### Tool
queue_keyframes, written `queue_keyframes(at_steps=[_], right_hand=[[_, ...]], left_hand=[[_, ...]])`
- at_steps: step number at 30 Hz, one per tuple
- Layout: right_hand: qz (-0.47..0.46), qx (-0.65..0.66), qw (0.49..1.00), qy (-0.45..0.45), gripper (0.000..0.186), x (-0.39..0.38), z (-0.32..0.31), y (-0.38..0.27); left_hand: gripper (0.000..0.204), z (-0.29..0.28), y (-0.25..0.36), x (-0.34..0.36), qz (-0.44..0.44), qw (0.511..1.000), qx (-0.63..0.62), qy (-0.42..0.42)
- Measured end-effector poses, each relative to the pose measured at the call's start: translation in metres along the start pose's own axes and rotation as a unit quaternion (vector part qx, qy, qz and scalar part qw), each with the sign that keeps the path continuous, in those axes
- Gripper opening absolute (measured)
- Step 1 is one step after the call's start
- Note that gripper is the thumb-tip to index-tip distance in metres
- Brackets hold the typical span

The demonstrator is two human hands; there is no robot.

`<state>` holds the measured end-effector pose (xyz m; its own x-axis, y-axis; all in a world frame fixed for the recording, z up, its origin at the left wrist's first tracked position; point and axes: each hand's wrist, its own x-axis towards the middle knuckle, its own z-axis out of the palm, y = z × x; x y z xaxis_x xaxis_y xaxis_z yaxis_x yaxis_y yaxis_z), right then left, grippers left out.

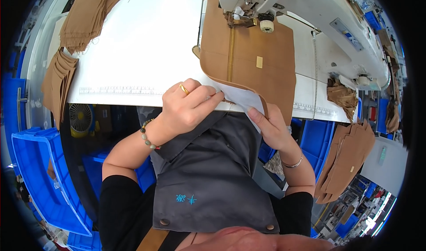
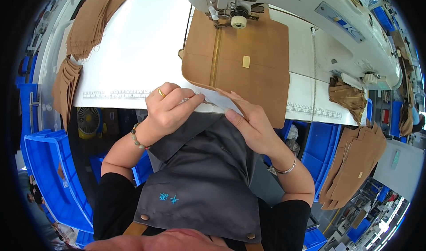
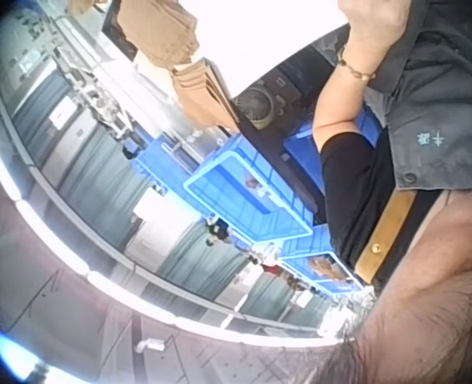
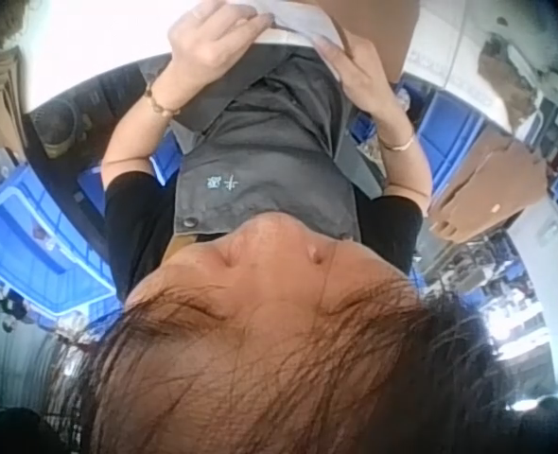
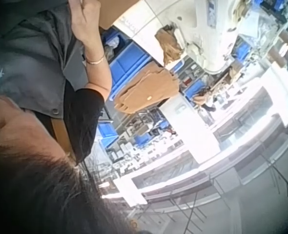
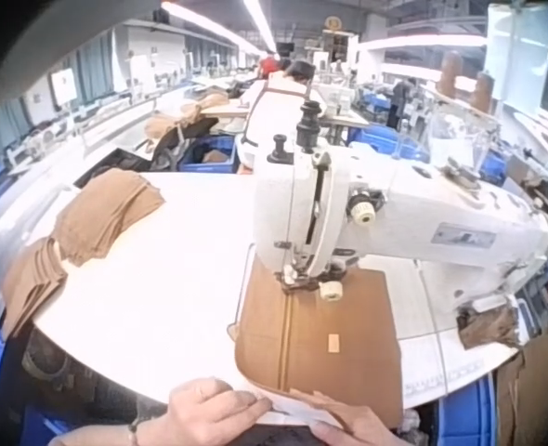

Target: Sewing a zipper and assembling a brown leather pouch using an industrial sewing machine.

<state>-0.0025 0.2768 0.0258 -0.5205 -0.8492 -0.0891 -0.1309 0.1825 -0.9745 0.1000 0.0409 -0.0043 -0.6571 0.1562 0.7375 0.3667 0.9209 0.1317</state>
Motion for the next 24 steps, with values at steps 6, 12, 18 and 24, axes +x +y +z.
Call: queue_keyframes(at_steps=[6, 12, 18, 24], right_hand=[[0.023, 0.045, 0.999, 0.005, 0.052, 0.002, 0.002, 0.002], [-0.097, -0.102, 0.989, -0.05, 0.051, 0.002, -0.004, 0.005], [-0.019, -0.09, 0.929, 0.359, 0.047, 0.002, -0.046, 0.021], [0.103, 0.362, 0.922, 0.092, 0.041, -0.01, -0.106, 0.039]], left_hand=[[0.031, 0.007, 0.005, -0.007, 0.014, 1.0, -0.006, -0.008], [0.029, 0.002, 0.011, -0.006, -0.021, 0.997, -0.009, -0.069], [0.033, -0.003, 0.014, 0.005, 0.006, 0.99, 0.016, -0.138], [0.012, 0.002, 0.022, 0.016, 0.048, 0.977, 0.093, -0.187]])
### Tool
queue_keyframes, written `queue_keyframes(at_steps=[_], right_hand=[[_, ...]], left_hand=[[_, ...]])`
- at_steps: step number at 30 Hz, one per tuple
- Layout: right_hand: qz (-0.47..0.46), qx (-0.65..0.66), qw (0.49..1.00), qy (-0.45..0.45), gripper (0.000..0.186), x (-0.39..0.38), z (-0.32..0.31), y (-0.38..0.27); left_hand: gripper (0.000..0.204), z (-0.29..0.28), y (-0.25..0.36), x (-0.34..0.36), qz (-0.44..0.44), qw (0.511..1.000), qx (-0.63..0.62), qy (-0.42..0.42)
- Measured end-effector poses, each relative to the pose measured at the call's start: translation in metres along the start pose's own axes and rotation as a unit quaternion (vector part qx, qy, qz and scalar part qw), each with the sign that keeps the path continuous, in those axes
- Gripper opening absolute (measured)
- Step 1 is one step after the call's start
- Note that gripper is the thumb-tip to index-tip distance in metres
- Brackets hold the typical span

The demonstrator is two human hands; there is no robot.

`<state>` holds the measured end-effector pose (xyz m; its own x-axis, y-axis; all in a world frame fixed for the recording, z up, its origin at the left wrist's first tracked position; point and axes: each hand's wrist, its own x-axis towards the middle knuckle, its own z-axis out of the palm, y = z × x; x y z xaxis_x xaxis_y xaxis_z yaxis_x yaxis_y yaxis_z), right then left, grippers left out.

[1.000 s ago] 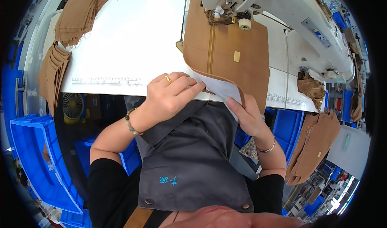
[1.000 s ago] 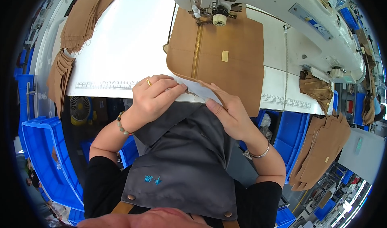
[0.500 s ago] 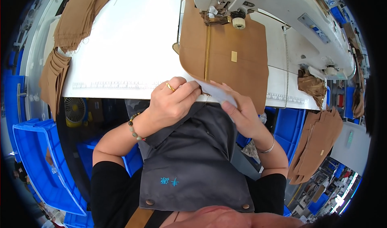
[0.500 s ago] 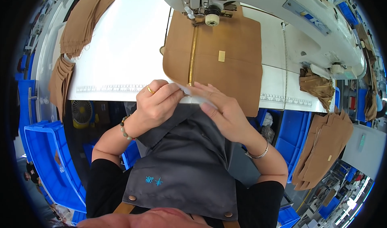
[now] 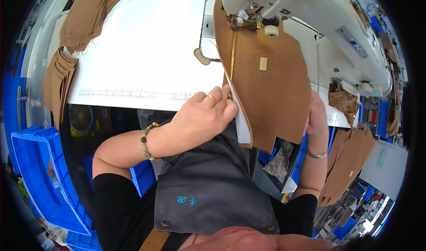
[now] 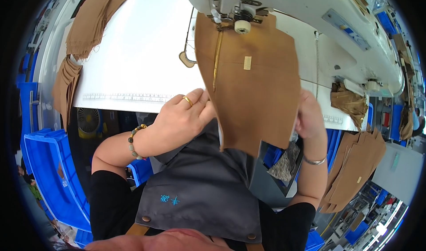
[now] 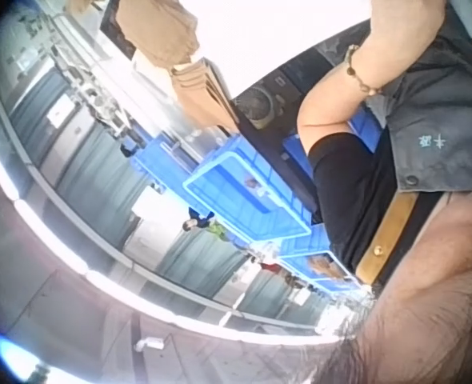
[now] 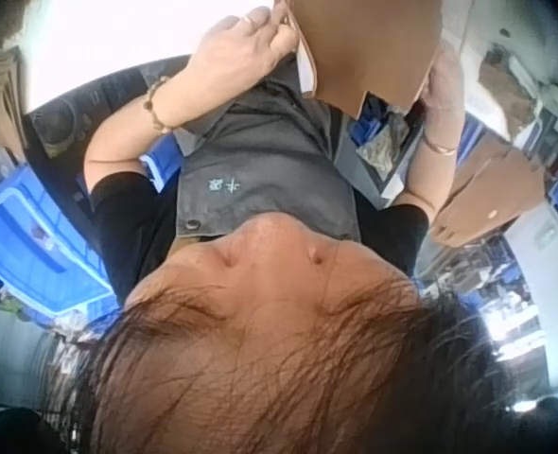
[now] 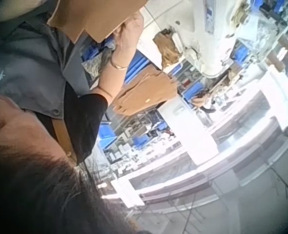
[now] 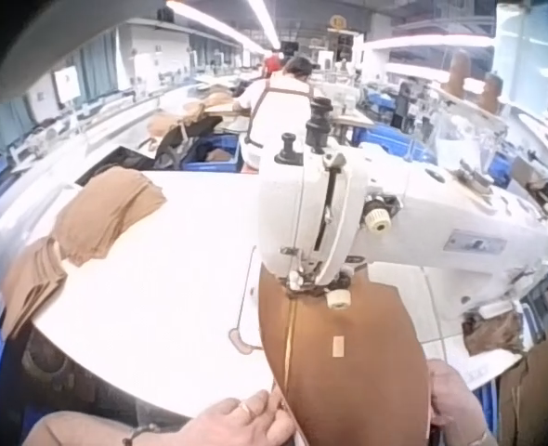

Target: Sewing a zipper and assembling a brown leather pouch using an industrial sewing machine.

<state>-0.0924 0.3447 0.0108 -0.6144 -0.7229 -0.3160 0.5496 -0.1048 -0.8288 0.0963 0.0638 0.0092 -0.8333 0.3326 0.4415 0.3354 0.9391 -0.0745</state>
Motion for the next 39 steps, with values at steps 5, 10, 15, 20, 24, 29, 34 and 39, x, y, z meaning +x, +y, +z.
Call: queue_keyframes(at_steps=[5, 10, 15, 20, 24, 29, 34, 39], right_hand=[[-0.06, -0.25, 0.966, 0.019, 0.038, 0.016, 0.008, 0.046], [-0.132, -0.391, 0.911, -0.024, 0.036, 0.028, 0.027, 0.039], [-0.237, -0.546, 0.802, -0.045, 0.035, 0.034, 0.035, 0.027], [-0.355, -0.675, 0.646, -0.039, 0.033, 0.054, 0.03, 0.013], [-0.419, -0.722, 0.55, -0.022, 0.032, 0.072, 0.021, 0.009], [-0.411, -0.745, 0.524, 0.043, 0.03, 0.074, 0.006, -0.017], [-0.316, -0.702, 0.592, 0.237, 0.027, 0.032, 0.03, -0.05], [-0.32, -0.715, 0.62, -0.049, 0.042, 0.006, 0.1, 0.031]], left_hand=[[0.009, -0.003, 0.005, 0.002, 0.008, 0.999, 0.01, -0.05], [0.009, -0.002, 0.004, 0.002, -0.003, 1.0, -0.014, -0.025], [0.011, -0.002, 0.005, 0.001, -0.009, 0.998, -0.041, -0.036], [0.017, -0.001, 0.002, 0.0, 0.007, 0.999, -0.026, -0.027], [0.019, -0.003, 0.0, -0.001, 0.015, 0.999, -0.033, -0.03], [0.033, 0.0, -0.003, -0.004, 0.017, 0.998, -0.051, -0.027], [0.041, 0.001, -0.002, -0.01, 0.023, 0.998, -0.055, -0.023], [0.038, -0.004, 0.002, -0.024, 0.049, 0.997, -0.05, -0.038]])
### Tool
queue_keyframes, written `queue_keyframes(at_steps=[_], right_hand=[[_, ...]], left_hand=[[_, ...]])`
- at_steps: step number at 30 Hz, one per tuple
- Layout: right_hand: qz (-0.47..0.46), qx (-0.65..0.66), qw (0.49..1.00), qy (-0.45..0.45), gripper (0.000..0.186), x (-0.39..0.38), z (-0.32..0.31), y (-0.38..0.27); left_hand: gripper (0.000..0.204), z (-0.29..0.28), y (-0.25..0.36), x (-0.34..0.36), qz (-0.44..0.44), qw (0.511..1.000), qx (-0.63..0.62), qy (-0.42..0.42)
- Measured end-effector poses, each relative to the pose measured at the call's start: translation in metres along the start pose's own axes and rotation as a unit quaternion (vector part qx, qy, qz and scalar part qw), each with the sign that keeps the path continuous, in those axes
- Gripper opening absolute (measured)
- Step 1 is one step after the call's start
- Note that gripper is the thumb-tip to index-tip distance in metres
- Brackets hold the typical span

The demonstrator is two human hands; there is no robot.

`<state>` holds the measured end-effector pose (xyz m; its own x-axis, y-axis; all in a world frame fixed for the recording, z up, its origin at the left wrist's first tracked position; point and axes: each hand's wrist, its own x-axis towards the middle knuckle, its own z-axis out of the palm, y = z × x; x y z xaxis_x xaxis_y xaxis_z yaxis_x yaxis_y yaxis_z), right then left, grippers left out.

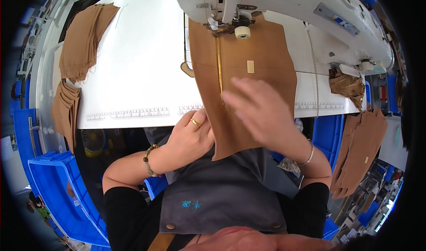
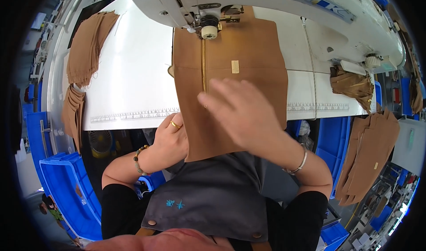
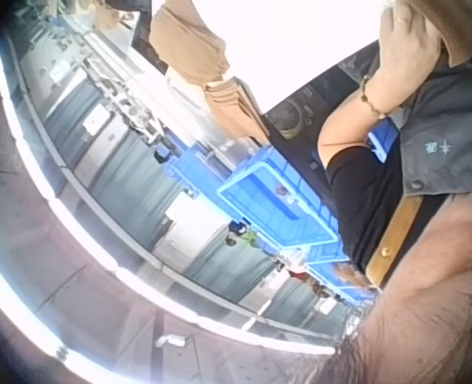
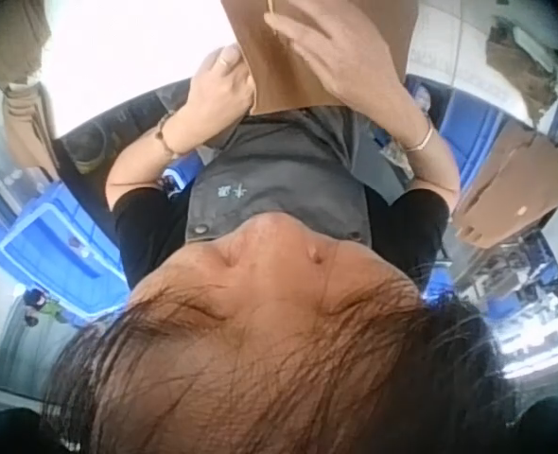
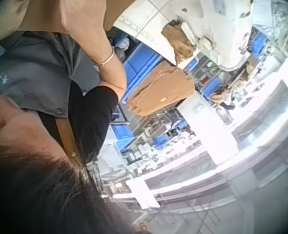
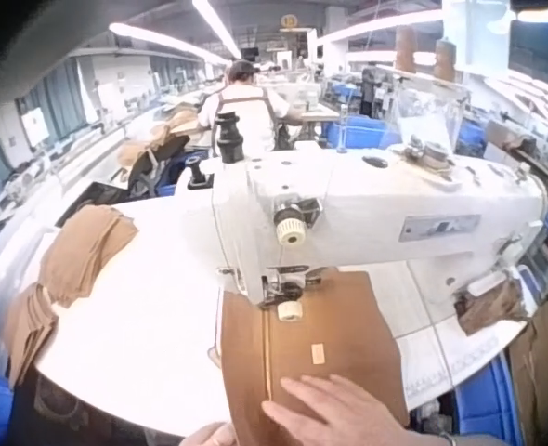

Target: Sewing a zipper and assembling a brown leather pouch using an industrial sewing machine.

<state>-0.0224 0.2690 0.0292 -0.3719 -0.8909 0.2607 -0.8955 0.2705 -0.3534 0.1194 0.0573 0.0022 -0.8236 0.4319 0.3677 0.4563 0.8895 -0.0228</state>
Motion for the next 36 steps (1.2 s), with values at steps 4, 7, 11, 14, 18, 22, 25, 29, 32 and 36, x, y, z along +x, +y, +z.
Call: queue_keyframes(at_steps=[4, 7, 11, 14, 18, 22, 25, 29, 32, 36], right_hand=[[-0.034, -0.049, 0.998, -0.005, 0.05, -0.006, 0.029, -0.023], [-0.039, -0.049, 0.998, -0.01, 0.051, -0.008, 0.029, -0.022], [-0.044, -0.043, 0.998, 0.004, 0.047, -0.006, 0.028, -0.023], [-0.051, -0.029, 0.998, 0.008, 0.041, -0.003, 0.027, -0.021], [-0.077, 0.036, 0.996, 0.003, 0.039, 0.013, 0.019, 0.001], [-0.011, 0.002, 0.999, 0.05, 0.058, 0.039, 0.017, 0.029], [-0.013, -0.011, 1.0, 0.017, 0.073, 0.049, 0.017, 0.037], [-0.028, -0.066, 0.997, -0.013, 0.082, 0.051, 0.015, 0.035], [-0.036, -0.072, 0.997, -0.018, 0.081, 0.051, 0.013, 0.034], [-0.046, -0.069, 0.996, -0.026, 0.079, 0.048, 0.012, 0.029]], left_hand=[[0.029, -0.007, -0.003, -0.01, -0.024, 0.998, -0.054, 0.007], [0.028, -0.02, -0.018, -0.011, -0.09, 0.989, -0.114, 0.024], [0.03, -0.028, -0.052, 0.005, -0.173, 0.974, -0.109, 0.095], [0.044, -0.016, -0.052, 0.023, -0.179, 0.979, -0.093, 0.029], [0.081, -0.003, -0.054, 0.033, -0.149, 0.981, -0.1, -0.07], [0.082, 0.0, -0.057, 0.03, -0.148, 0.98, -0.117, -0.058], [0.088, 0.003, -0.057, 0.029, -0.172, 0.97, -0.164, -0.048], [0.097, 0.001, -0.057, 0.032, -0.168, 0.968, -0.184, -0.036], [0.098, -0.003, -0.058, 0.036, -0.15, 0.973, -0.16, -0.067], [0.095, -0.008, -0.059, 0.042, -0.135, 0.976, -0.129, -0.11]])
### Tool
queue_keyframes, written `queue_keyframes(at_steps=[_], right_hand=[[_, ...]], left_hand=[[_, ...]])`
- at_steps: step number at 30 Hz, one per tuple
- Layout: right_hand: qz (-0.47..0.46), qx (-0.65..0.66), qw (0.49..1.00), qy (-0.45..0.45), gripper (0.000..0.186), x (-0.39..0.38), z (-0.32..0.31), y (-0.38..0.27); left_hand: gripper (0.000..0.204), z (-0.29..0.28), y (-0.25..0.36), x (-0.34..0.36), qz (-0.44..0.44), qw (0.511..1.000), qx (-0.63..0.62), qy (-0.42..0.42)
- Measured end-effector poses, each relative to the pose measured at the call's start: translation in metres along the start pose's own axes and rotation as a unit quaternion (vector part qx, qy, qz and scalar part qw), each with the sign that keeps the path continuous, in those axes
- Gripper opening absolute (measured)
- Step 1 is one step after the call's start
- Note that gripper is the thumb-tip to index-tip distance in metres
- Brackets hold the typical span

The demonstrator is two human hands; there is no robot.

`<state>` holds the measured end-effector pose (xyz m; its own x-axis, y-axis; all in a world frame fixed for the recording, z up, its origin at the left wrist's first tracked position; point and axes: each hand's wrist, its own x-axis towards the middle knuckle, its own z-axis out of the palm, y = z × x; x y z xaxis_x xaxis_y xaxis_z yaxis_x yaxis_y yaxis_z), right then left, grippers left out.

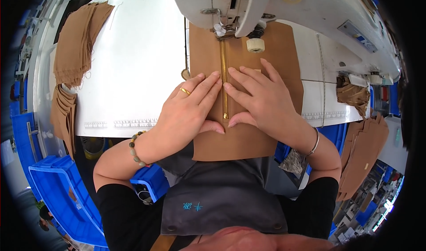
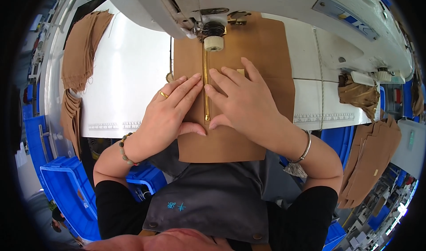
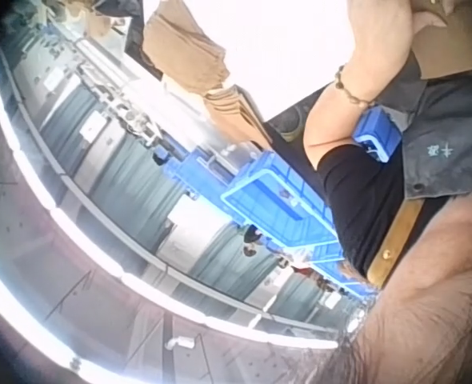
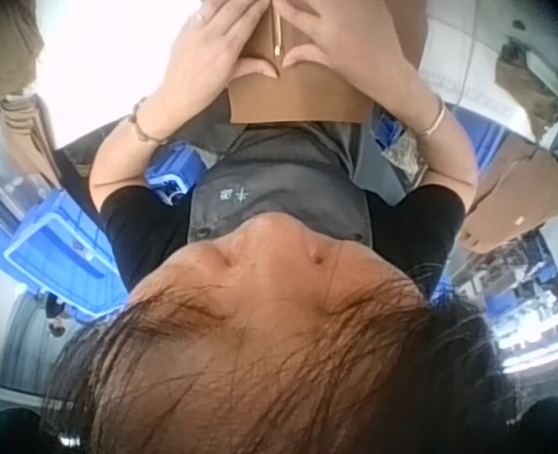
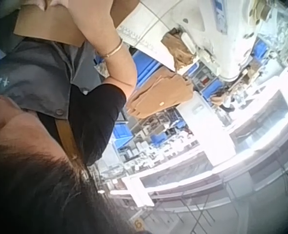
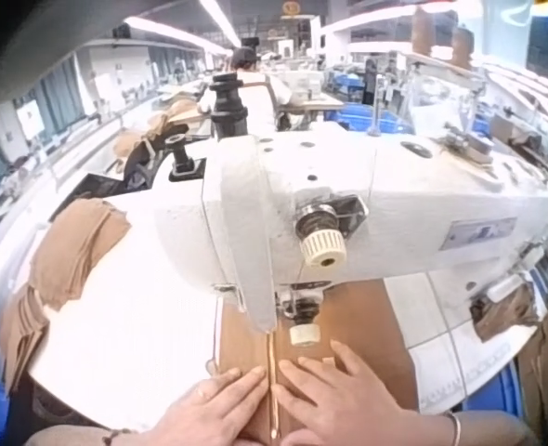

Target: Sewing a zipper and assembling a brown leather pouch using an industrial sewing machine.

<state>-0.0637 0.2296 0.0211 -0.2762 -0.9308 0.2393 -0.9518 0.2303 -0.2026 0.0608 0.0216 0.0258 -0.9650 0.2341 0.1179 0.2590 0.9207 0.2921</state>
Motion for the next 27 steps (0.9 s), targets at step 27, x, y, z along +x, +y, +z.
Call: queue_keyframes(at_steps=[27], right_hand=[[0.022, -0.05, 0.996, 0.067, 0.067, 0.036, 0.015, 0.045]], left_hand=[[0.088, -0.001, -0.05, 0.056, 0.002, 0.998, 0.011, 0.063]])
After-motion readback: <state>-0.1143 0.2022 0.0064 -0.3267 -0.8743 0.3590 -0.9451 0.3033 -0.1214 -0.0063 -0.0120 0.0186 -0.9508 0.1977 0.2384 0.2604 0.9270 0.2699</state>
